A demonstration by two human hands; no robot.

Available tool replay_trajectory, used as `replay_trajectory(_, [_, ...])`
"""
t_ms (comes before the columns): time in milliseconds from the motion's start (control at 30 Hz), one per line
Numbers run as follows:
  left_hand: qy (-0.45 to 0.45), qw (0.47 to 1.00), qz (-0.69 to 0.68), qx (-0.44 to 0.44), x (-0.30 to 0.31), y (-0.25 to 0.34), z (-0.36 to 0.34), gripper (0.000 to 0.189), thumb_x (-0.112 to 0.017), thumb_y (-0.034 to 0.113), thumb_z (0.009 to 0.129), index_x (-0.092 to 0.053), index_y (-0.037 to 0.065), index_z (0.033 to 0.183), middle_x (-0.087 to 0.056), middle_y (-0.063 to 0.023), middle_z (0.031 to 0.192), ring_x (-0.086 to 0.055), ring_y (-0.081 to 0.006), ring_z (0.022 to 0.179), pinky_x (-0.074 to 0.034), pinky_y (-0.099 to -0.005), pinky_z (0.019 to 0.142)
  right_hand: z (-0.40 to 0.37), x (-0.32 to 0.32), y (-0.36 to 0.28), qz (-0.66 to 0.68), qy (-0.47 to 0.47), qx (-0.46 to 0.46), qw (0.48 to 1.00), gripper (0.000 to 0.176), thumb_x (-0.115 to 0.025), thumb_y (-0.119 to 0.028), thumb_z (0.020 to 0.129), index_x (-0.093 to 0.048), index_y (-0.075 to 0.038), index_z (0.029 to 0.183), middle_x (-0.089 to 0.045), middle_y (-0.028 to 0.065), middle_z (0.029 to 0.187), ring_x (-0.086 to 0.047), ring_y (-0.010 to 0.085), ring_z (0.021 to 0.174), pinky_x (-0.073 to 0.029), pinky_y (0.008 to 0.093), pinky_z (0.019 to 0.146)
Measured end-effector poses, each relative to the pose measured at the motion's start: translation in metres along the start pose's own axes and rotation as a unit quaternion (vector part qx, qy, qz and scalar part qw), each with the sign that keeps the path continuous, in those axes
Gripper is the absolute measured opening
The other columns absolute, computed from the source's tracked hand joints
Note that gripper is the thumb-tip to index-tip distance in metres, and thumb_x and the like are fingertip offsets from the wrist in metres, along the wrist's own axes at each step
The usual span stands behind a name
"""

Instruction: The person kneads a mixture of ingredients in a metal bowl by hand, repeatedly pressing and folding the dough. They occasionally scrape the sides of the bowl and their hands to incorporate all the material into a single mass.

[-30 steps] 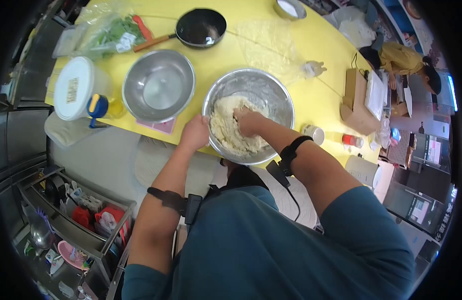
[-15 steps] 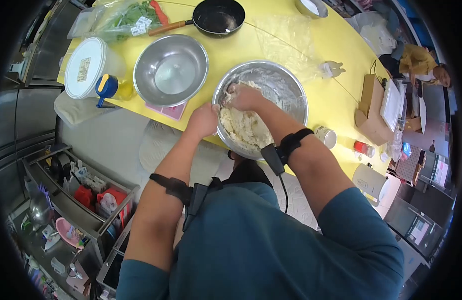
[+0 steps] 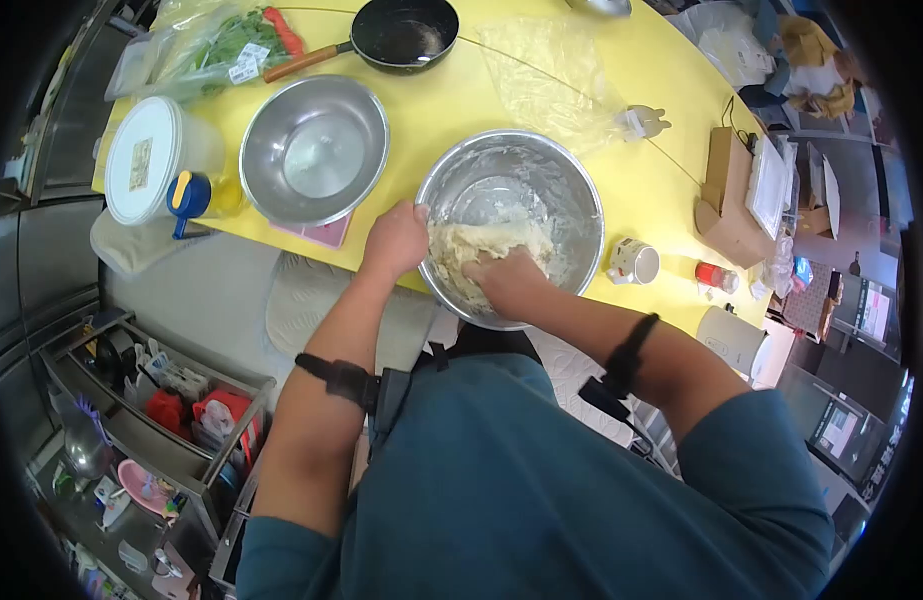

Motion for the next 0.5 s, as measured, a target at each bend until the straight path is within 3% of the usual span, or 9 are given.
replay_trajectory(67, [0.0,1.0,0.007,-0.002,-0.001,-0.002,0.006,0.039,-0.042,0.031,0.104,-0.062,-0.003,0.1,-0.067,-0.0293,0.099,-0.063,-0.0458,0.097,-0.048,-0.0526,0.088,0.045,-0.013,0.015,0.01,-0.004,-0.019,1.0,0.033,-0.061,-0.011,0.083,-0.061,-0.015,0.115,-0.065,0.0142,0.112,-0.07,0.0348,0.093,-0.052,0.0468,0.087])
replay_trajectory(167, [-0.006,1.0,0.003,-0.014,-0.001,-0.004,0.005,0.039,-0.042,0.031,0.103,-0.062,-0.002,0.103,-0.067,-0.0285,0.101,-0.063,-0.0453,0.098,-0.048,-0.0522,0.089,0.068,0.023,0.031,-0.005,-0.067,-0.011,0.998,0.046,-0.069,-0.01,0.078,-0.06,-0.017,0.123,-0.062,0.0149,0.12,-0.068,0.0351,0.101,-0.052,0.047,0.091])
replay_trajectory(267, [0.001,1.0,0.0,-0.029,-0.003,-0.009,0.006,0.039,-0.042,0.032,0.103,-0.062,-0.001,0.105,-0.067,-0.0273,0.104,-0.063,-0.0448,0.1,-0.048,-0.0517,0.09,0.081,0.021,0.048,0.006,-0.065,0.027,0.997,0.057,-0.074,-0.011,0.073,-0.061,-0.021,0.128,-0.058,0.0171,0.128,-0.064,0.0351,0.11,-0.051,0.0461,0.094])
replay_trajectory(367, [-0.001,0.999,-0.006,-0.034,0.001,-0.014,0.005,0.039,-0.042,0.032,0.103,-0.063,-0.001,0.107,-0.067,-0.0264,0.107,-0.063,-0.0446,0.1,-0.048,-0.0513,0.09,0.059,0.022,0.064,0.057,0.076,0.115,0.989,0.058,-0.075,-0.012,0.073,-0.063,-0.023,0.129,-0.056,0.0184,0.132,-0.061,0.0362,0.116,-0.051,0.0448,0.096])
replay_trajectory(400, [-0.004,1.0,-0.005,-0.025,0.003,-0.011,0.003,0.041,-0.042,0.033,0.103,-0.063,-0.001,0.107,-0.067,-0.0266,0.107,-0.063,-0.0445,0.101,-0.048,-0.0511,0.091,0.033,0.052,0.051,0.166,0.111,0.073,0.977,0.062,-0.076,-0.013,0.07,-0.062,-0.017,0.13,-0.058,0.0215,0.131,-0.057,0.0404,0.118,-0.045,0.0444,0.103])
replay_trajectory(500, [-0.014,1.0,0.001,-0.015,-0.001,-0.01,0.006,0.041,-0.044,0.034,0.103,-0.064,-0.001,0.106,-0.067,-0.0263,0.108,-0.063,-0.0442,0.103,-0.048,-0.0514,0.091,0.054,0.052,0.071,0.198,0.098,-0.069,0.973,0.065,-0.081,-0.024,0.071,-0.06,-0.011,0.131,-0.06,0.0229,0.129,-0.056,0.039,0.12,-0.045,0.0435,0.104])
Point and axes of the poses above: each hand's wrist, its own z-axis towards the middle knuckle, its own x-axis out of the back of the hand, y = z × x, the point moved 2 cm from there along z, towards the middle knuckle
